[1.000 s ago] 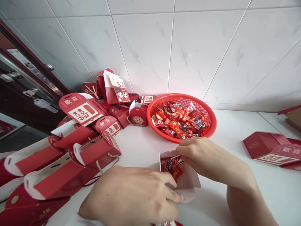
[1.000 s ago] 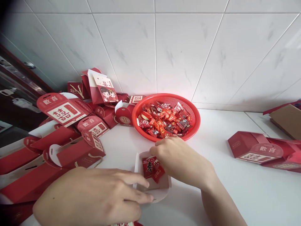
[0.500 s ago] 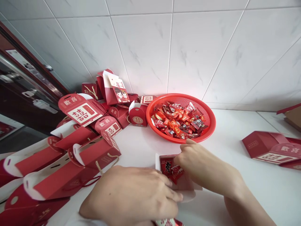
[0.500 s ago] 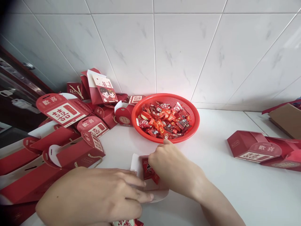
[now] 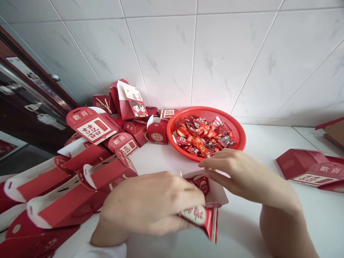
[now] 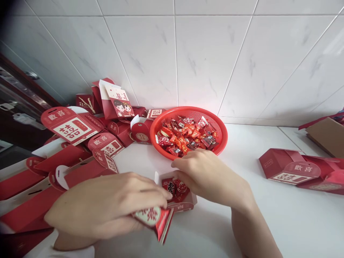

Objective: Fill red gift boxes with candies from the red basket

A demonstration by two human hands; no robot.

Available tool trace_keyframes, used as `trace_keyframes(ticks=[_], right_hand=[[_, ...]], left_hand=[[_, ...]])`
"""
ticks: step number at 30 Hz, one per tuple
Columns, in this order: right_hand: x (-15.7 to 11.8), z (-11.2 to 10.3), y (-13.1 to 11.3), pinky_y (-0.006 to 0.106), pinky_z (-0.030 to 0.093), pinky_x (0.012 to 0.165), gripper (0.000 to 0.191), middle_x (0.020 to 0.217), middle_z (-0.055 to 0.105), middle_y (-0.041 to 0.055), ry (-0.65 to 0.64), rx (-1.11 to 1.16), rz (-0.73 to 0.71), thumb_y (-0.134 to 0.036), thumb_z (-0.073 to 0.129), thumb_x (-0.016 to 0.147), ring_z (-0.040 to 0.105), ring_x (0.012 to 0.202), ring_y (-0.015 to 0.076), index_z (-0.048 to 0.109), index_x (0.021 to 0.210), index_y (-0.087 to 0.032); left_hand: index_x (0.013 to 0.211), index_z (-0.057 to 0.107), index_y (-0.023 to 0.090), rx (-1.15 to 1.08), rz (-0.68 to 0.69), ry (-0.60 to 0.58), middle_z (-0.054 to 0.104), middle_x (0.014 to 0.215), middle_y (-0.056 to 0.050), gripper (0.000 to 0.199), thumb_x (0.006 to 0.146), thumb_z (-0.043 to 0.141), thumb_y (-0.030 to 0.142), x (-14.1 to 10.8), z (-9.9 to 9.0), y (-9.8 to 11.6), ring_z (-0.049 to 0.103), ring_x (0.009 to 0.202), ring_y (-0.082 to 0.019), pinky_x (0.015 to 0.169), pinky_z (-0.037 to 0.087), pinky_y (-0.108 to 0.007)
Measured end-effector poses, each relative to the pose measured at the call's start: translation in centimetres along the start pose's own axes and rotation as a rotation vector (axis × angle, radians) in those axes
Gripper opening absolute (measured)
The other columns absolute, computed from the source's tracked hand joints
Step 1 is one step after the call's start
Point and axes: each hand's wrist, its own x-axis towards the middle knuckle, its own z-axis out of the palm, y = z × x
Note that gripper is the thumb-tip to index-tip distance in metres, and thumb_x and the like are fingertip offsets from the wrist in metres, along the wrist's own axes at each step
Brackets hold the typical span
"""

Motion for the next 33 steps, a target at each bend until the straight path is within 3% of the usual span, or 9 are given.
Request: trace_keyframes(ticks=[3,6,11,15,19,21,26,30,33], right_hand=[[-0.4,-1.3,0.3,0.025,0.049,0.066,0.03,0.083,0.074,0.0045,0.146,0.304,0.03,-0.037,0.052,0.106,0.067,0.073,0.0163,0.074,0.094,-0.019],[-0.1,-1.4,0.2,0.026,0.056,0.071,0.031,0.091,0.077,0.0044,0.214,0.533,0.072,-0.049,0.062,0.099,0.071,0.081,0.0179,0.073,0.099,-0.02],[1.0,-0.5,0.2,0.029,0.06,0.069,0.027,0.091,0.075,0.0048,0.357,0.667,0.115,-0.045,0.077,0.089,0.069,0.078,0.0175,0.072,0.097,-0.02],[1.1,-0.5,0.5,0.029,0.059,0.067,0.023,0.083,0.072,0.0031,0.411,0.705,0.107,-0.04,0.08,0.087,0.067,0.072,0.0157,0.071,0.087,-0.019],[0.4,-1.1,0.7,0.031,0.059,0.074,0.017,0.086,0.073,0.0033,0.334,0.684,0.094,-0.034,0.077,0.089,0.068,0.079,0.0174,0.068,0.086,-0.02],[-0.2,-1.4,0.8,0.031,0.057,0.075,0.014,0.085,0.072,0.0026,0.257,0.607,0.078,-0.029,0.072,0.091,0.067,0.079,0.017,0.066,0.083,-0.02],[-1.0,-1.1,0.4,0.026,0.045,0.063,0.014,0.072,0.067,-0.0014,0.076,0.293,0.001,-0.014,0.065,0.089,0.058,0.068,0.0132,0.063,0.077,-0.02],[-0.7,0.1,-0.7,0.024,0.034,0.055,0.022,0.072,0.066,-0.0018,-0.05,0.141,-0.002,0.0,0.058,0.084,0.053,0.059,0.0103,0.062,0.076,-0.019],[-0.5,1.0,-1.1,0.026,0.031,0.056,0.024,0.072,0.066,-0.0007,-0.112,0.02,-0.016,0.004,0.056,0.082,0.052,0.059,0.0116,0.062,0.075,-0.019]], left_hand=[[0.096,0.065,0.022,0.003,-0.147,0.166,0.072,0.087,-0.001,0.017,0.104,0.053,0.031,1.0,-0.5,-0.8,0.069,0.077,-0.018,0.067,0.045,-0.028],[0.103,0.066,0.022,0.055,-0.287,0.387,0.075,0.098,-0.003,0.017,0.103,0.056,0.036,2.3,0.0,-1.5,0.071,0.086,-0.021,0.071,0.047,-0.029],[0.117,0.066,0.022,-0.06,-0.265,0.565,0.075,0.118,-0.003,0.022,0.096,0.068,0.029,3.5,0.6,-1.9,0.071,0.105,-0.022,0.083,0.054,-0.031],[0.134,0.062,0.025,-0.207,-0.242,0.516,0.072,0.131,-0.003,0.046,0.09,0.075,0.034,2.7,-0.1,-2.1,0.068,0.117,-0.022,0.095,0.055,-0.032],[0.141,0.057,0.029,-0.287,-0.237,0.489,0.073,0.123,-0.002,0.046,0.097,0.066,0.034,1.8,-1.0,-2.6,0.068,0.113,-0.019,0.101,0.053,-0.033],[0.134,0.061,0.027,-0.288,-0.23,0.404,0.072,0.119,-0.002,0.039,0.096,0.066,0.035,1.5,-1.5,-2.9,0.068,0.108,-0.019,0.098,0.053,-0.033],[0.091,0.064,0.019,-0.125,-0.285,0.118,0.069,0.098,-0.001,0.014,0.091,0.068,0.032,1.9,-2.0,-3.4,0.065,0.091,-0.018,0.08,0.048,-0.028],[0.095,0.064,0.019,-0.036,-0.344,-0.046,0.07,0.094,-0.001,0.016,0.084,0.072,0.026,2.9,-1.2,-3.6,0.065,0.084,-0.019,0.069,0.042,-0.027],[0.096,0.064,0.02,0.0,-0.343,-0.043,0.072,0.093,-0.001,0.012,0.086,0.062,0.013,3.4,-0.6,-3.3,0.067,0.085,-0.019,0.067,0.041,-0.026]])
